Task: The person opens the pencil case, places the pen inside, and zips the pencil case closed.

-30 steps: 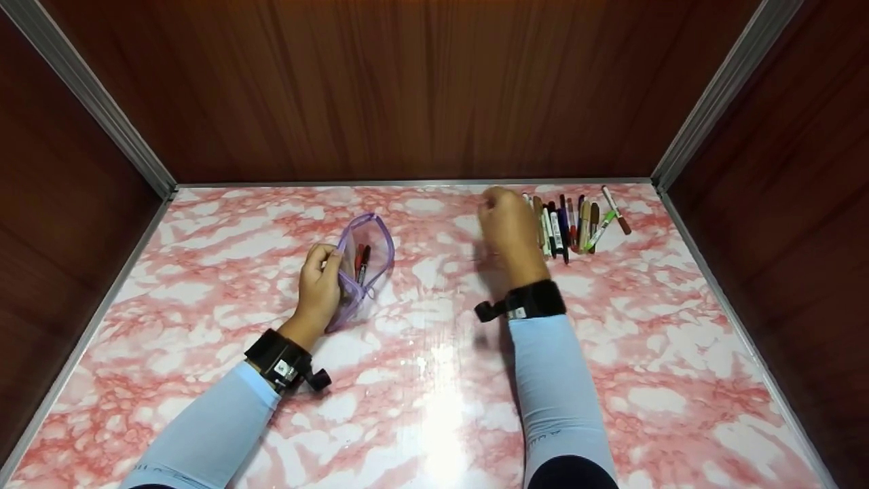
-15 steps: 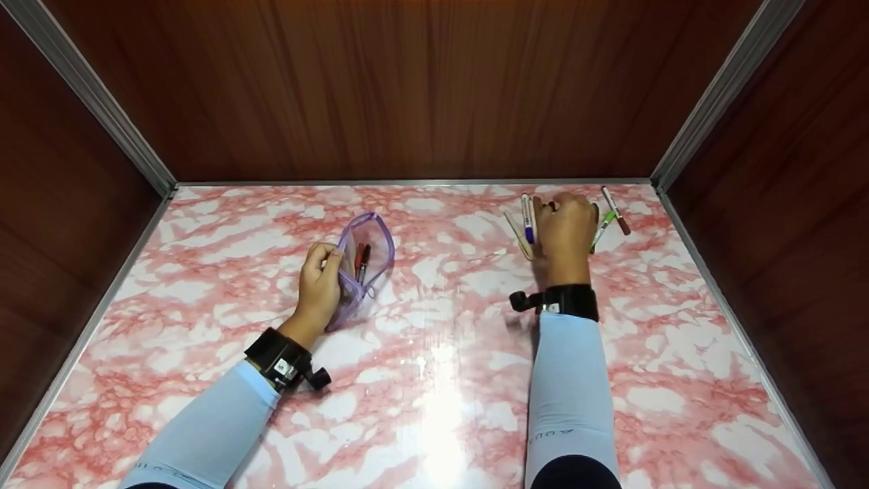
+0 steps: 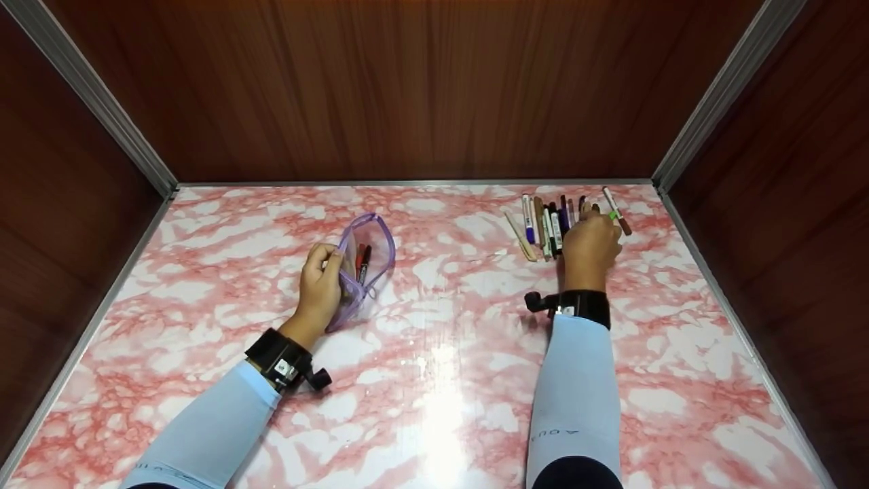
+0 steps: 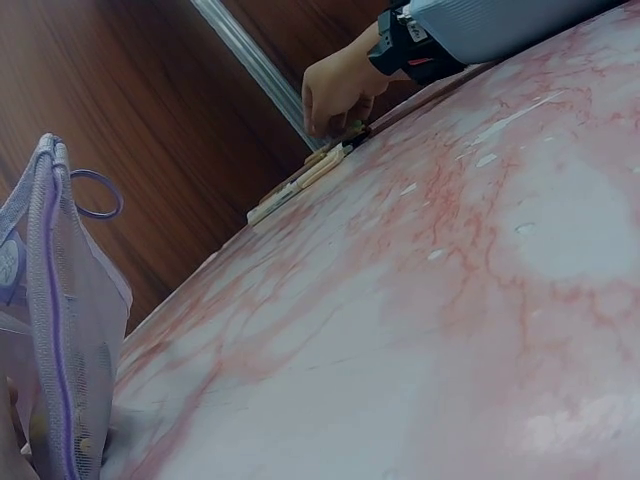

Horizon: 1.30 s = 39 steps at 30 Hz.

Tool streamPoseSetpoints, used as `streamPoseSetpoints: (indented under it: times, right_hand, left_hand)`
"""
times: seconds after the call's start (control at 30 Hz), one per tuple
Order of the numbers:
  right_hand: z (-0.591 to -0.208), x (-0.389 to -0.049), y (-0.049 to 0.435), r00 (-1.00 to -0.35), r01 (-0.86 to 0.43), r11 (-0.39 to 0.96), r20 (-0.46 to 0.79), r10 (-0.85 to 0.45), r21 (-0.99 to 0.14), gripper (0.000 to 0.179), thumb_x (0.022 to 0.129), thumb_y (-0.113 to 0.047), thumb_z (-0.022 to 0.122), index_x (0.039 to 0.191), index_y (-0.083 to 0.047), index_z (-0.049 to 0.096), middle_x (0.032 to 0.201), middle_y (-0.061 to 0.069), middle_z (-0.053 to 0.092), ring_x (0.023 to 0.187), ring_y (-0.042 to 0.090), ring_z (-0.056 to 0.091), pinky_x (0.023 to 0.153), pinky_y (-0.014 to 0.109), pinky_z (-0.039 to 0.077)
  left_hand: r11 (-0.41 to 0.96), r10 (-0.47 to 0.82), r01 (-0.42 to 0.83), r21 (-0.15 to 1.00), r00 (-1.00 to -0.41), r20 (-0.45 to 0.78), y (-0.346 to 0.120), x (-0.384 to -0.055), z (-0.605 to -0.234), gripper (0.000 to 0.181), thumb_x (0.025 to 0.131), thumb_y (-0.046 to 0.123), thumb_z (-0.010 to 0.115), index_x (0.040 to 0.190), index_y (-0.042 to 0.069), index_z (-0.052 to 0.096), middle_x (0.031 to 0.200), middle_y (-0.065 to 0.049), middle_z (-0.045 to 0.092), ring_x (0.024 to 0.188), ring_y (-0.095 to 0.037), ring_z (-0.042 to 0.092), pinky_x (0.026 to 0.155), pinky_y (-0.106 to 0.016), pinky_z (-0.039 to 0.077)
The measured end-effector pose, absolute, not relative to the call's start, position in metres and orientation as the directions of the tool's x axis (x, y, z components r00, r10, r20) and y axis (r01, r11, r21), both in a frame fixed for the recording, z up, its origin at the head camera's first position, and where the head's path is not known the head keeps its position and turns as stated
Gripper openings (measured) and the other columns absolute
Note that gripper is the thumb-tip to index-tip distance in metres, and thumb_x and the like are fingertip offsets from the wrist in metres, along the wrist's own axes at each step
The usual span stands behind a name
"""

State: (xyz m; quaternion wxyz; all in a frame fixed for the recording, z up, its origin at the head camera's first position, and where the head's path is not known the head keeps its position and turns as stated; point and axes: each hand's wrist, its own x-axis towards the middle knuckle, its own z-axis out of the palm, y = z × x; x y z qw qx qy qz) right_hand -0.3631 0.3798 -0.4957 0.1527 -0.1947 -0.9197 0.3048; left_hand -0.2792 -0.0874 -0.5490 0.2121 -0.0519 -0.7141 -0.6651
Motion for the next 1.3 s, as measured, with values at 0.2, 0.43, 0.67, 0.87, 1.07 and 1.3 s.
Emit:
streamPoseSetpoints:
  times: [0.2, 0.43, 0.67, 0.87, 1.07, 1.3]
  right_hand:
    - [-0.500, -0.364, 0.387, -0.868, 0.338, 0.715, 0.092, 0.488, -0.612, 0.048, 0.112, -0.011, 0.049, 0.157, -0.008, 0.066, 0.158, 0.029, 0.064, 0.148, 0.055, 0.055, 0.125, 0.067, 0.043]
    - [-0.502, -0.363, 0.395, -0.834, 0.382, 0.652, 0.060, 0.549, -0.655, 0.057, 0.101, -0.002, 0.057, 0.158, -0.002, 0.064, 0.162, 0.033, 0.057, 0.145, 0.056, 0.058, 0.126, 0.062, 0.046]
    - [-0.503, -0.356, 0.402, -0.812, 0.419, 0.646, 0.054, 0.581, -0.638, 0.060, 0.094, -0.003, 0.075, 0.152, 0.007, 0.064, 0.160, 0.040, 0.049, 0.145, 0.057, 0.054, 0.127, 0.061, 0.043]
    - [-0.500, -0.355, 0.408, -0.842, 0.440, 0.685, -0.003, 0.539, -0.581, 0.060, 0.094, -0.011, 0.081, 0.151, 0.005, 0.067, 0.152, 0.041, 0.060, 0.141, 0.058, 0.057, 0.125, 0.063, 0.046]
    - [-0.495, -0.353, 0.411, -0.827, 0.517, 0.677, -0.100, 0.553, -0.524, 0.048, 0.096, -0.019, 0.073, 0.133, 0.012, 0.071, 0.145, 0.040, 0.065, 0.133, 0.058, 0.064, 0.113, 0.067, 0.055]
    - [-0.495, -0.352, 0.415, -0.821, 0.535, 0.680, -0.116, 0.560, -0.502, 0.049, 0.100, -0.017, 0.066, 0.139, 0.013, 0.067, 0.148, 0.040, 0.063, 0.136, 0.055, 0.064, 0.109, 0.067, 0.057]
  left_hand:
    - [0.108, -0.213, 0.360, 0.927, -0.902, 0.375, -0.087, -0.279, -0.549, 0.016, 0.112, 0.003, 0.057, 0.103, -0.006, 0.067, 0.113, -0.016, 0.060, 0.105, -0.016, 0.060, 0.092, -0.023, 0.058]
    - [0.133, -0.203, 0.343, 0.930, -0.909, 0.364, -0.088, -0.279, -0.549, 0.017, 0.113, 0.005, 0.056, 0.104, -0.005, 0.067, 0.114, -0.014, 0.060, 0.106, -0.015, 0.059, 0.095, -0.024, 0.057]
    - [0.151, -0.183, 0.328, 0.933, -0.918, 0.352, -0.089, -0.278, -0.549, 0.019, 0.115, 0.008, 0.055, 0.106, -0.003, 0.067, 0.116, -0.012, 0.059, 0.105, -0.015, 0.058, 0.095, -0.025, 0.056]
    - [0.149, -0.184, 0.333, 0.931, -0.916, 0.357, -0.089, -0.277, -0.549, 0.019, 0.115, 0.008, 0.056, 0.105, -0.004, 0.067, 0.115, -0.011, 0.058, 0.104, -0.015, 0.057, 0.093, -0.024, 0.055]
    - [0.140, -0.191, 0.342, 0.929, -0.911, 0.364, -0.088, -0.278, -0.549, 0.018, 0.114, 0.005, 0.057, 0.104, -0.005, 0.068, 0.113, -0.012, 0.059, 0.103, -0.014, 0.057, 0.091, -0.023, 0.055]
    - [0.138, -0.201, 0.358, 0.923, -0.903, 0.380, -0.087, -0.279, -0.550, 0.018, 0.113, 0.004, 0.057, 0.103, -0.006, 0.067, 0.113, -0.015, 0.060, 0.102, -0.013, 0.057, 0.089, -0.021, 0.054]
